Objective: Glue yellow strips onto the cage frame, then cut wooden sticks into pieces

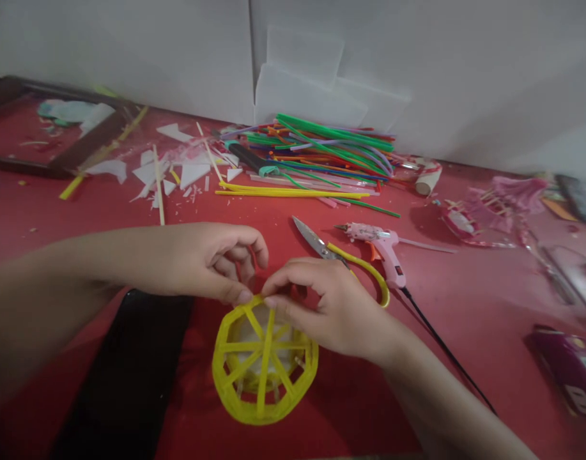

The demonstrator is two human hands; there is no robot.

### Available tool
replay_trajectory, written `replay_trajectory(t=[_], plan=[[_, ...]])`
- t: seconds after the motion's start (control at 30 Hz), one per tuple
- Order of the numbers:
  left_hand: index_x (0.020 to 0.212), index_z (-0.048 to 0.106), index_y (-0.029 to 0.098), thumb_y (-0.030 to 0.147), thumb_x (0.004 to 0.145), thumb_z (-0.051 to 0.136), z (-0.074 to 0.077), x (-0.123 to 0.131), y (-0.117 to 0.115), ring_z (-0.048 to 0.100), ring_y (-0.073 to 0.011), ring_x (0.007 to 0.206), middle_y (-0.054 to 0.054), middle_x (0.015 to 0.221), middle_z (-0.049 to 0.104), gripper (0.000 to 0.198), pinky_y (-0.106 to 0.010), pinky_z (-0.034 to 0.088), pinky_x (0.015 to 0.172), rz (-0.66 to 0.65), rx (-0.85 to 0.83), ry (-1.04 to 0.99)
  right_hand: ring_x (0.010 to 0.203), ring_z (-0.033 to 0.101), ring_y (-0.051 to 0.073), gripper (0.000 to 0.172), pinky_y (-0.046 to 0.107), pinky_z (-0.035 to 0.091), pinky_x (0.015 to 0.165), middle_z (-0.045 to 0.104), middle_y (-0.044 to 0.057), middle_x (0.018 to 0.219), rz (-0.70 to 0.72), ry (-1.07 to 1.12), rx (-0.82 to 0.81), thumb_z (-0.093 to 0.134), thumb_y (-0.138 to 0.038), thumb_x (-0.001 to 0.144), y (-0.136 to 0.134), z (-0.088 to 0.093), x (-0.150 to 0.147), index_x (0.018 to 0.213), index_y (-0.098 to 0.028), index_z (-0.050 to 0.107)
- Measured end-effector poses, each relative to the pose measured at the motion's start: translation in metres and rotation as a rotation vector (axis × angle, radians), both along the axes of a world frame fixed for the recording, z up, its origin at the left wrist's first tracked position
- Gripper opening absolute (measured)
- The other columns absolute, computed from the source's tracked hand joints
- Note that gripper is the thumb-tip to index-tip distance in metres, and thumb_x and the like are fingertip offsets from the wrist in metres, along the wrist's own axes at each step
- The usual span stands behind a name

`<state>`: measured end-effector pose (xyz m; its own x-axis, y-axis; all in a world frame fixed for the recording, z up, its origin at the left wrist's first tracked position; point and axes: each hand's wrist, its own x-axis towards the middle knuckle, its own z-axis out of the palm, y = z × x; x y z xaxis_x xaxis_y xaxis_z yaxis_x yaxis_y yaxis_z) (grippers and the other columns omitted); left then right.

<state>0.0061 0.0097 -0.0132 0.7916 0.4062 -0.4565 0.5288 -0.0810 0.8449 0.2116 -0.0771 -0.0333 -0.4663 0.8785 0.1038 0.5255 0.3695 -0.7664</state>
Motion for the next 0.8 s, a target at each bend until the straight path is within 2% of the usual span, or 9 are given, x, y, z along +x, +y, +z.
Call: replay_trajectory(t=[0.2, 0.37, 0.5, 0.6, 0.8], plan=[[0.097, 0.053, 0.018, 0.028, 0.072, 0.073, -0.001, 0.002, 0.001, 0.068, -0.0182, 0.075, -0.003, 0.084, 0.070, 0.034, -0.025, 0.049, 0.062, 0.002, -0.105, -0.016, 0.077, 0.066, 0.011, 0.015, 0.021, 0.052, 0.069, 0.072, 0.001, 0.084, -0.038, 0.051, 0.010, 0.060, -0.010, 0.083, 0.001, -0.004, -0.003, 0.088, -0.020, 0.071], [0.098, 0.058, 0.018, 0.028, 0.069, 0.072, 0.003, 0.003, -0.003, 0.067, -0.0183, 0.071, -0.002, 0.078, 0.071, 0.033, -0.024, 0.046, 0.058, 0.006, -0.071, 0.067, 0.078, 0.065, 0.009, 0.023, 0.019, 0.051, 0.070, 0.071, -0.001, 0.084, -0.053, 0.060, -0.005, 0.058, -0.002, 0.080, 0.000, -0.004, -0.007, 0.086, -0.020, 0.071], [0.098, 0.063, 0.021, 0.030, 0.070, 0.068, 0.007, 0.002, -0.009, 0.067, -0.0184, 0.066, 0.000, 0.079, 0.073, 0.029, -0.024, 0.043, 0.053, 0.026, 0.077, 0.105, 0.076, 0.065, 0.009, 0.024, 0.020, 0.051, 0.070, 0.071, -0.001, 0.083, -0.067, 0.041, -0.003, 0.057, -0.003, 0.079, -0.001, -0.003, -0.008, 0.085, -0.021, 0.071], [0.101, 0.064, 0.022, 0.029, 0.073, 0.064, 0.010, 0.002, -0.016, 0.068, -0.0191, 0.067, -0.001, 0.081, 0.074, 0.028, -0.025, 0.044, 0.056, 0.103, 0.238, 0.118, 0.077, 0.066, 0.011, 0.017, 0.022, 0.051, 0.071, 0.071, 0.000, 0.084, -0.101, 0.029, -0.022, 0.059, -0.009, 0.081, -0.001, -0.005, -0.007, 0.086, -0.021, 0.071], [0.104, 0.065, 0.022, 0.027, 0.084, 0.054, 0.012, 0.000, -0.018, 0.069, -0.0196, 0.081, -0.003, 0.091, 0.074, 0.024, -0.028, 0.048, 0.070, 0.308, 0.630, 0.010, 0.073, 0.066, 0.013, 0.010, 0.024, 0.053, 0.065, 0.071, 0.002, 0.082, -0.317, 0.146, -0.004, 0.062, -0.017, 0.082, 0.003, -0.016, -0.004, 0.087, -0.020, 0.070]])
